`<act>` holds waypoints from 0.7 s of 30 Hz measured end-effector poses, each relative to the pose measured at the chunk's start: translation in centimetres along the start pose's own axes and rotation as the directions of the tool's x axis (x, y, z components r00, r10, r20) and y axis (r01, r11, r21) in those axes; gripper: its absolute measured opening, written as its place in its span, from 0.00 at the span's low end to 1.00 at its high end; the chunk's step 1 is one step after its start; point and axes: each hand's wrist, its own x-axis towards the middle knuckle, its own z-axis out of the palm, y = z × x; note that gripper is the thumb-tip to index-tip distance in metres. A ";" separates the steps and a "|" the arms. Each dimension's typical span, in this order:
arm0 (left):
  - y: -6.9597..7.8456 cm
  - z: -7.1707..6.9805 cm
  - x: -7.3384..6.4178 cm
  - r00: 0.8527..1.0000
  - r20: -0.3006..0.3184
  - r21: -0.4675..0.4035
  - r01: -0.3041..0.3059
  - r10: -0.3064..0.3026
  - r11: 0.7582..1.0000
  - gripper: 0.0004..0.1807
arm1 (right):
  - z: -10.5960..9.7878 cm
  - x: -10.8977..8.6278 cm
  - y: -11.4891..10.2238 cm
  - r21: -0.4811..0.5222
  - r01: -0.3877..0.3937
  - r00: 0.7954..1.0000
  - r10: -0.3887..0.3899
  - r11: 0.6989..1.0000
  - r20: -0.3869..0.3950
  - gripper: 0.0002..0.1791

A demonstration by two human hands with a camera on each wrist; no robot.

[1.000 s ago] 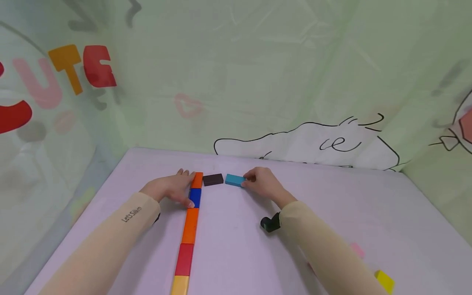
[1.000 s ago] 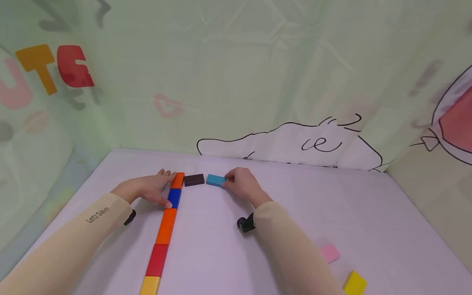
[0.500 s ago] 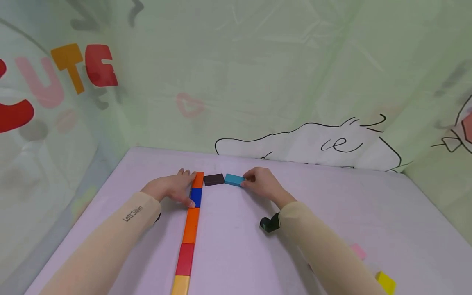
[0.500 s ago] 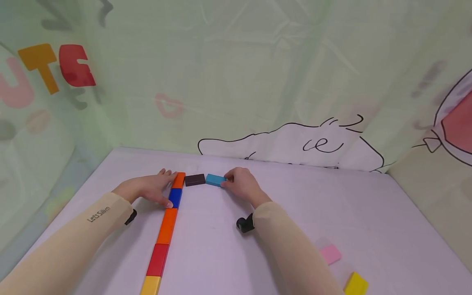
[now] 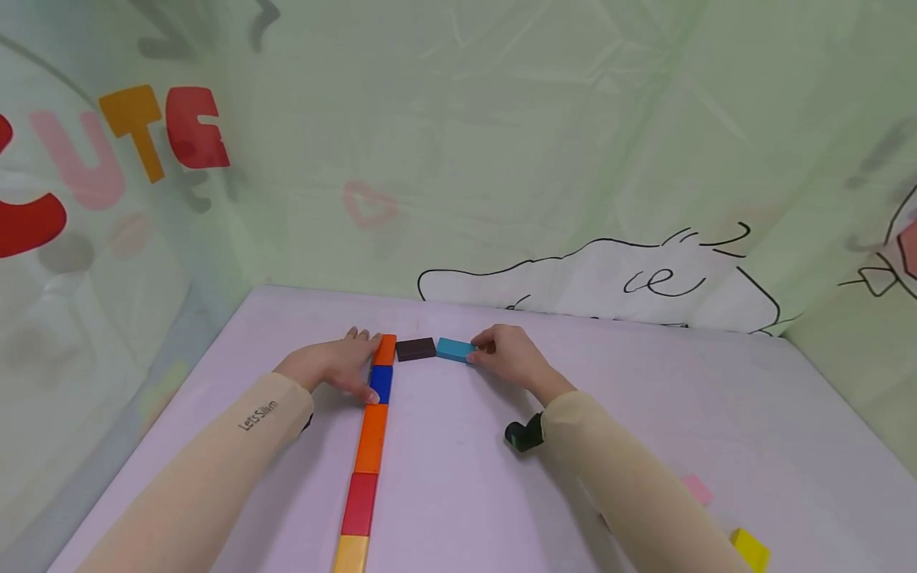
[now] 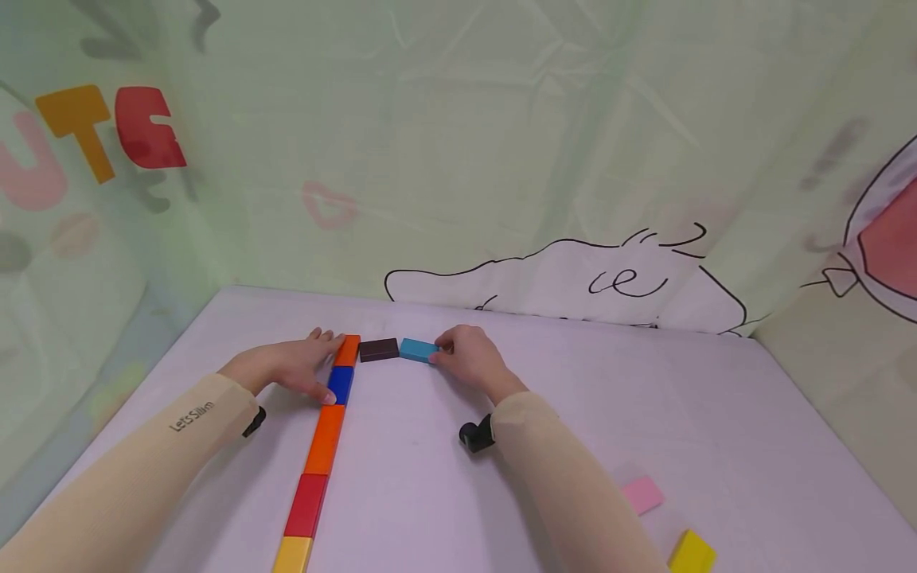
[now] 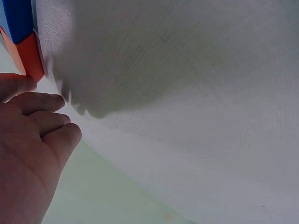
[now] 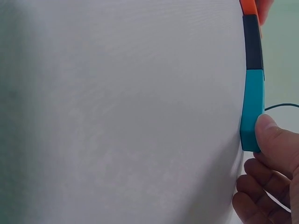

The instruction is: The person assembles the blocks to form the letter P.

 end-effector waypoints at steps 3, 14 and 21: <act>0.0 0.0 -0.1 1.000 0.000 0.004 -0.002 0.002 1.000 0.57 | 0.1 0.0 0.0 -0.005 0.001 1.000 -0.001 1.000 0.001 0.18; 0.1 -0.1 -0.2 1.000 0.000 -0.003 0.008 -0.008 1.000 0.57 | 0.2 -0.1 -0.1 -0.010 0.002 1.000 -0.002 1.000 -0.004 0.18; 0.1 -0.1 -0.1 1.000 0.002 -0.007 0.006 -0.006 1.000 0.57 | 0.2 -0.1 0.0 -0.008 0.002 1.000 -0.002 1.000 0.000 0.18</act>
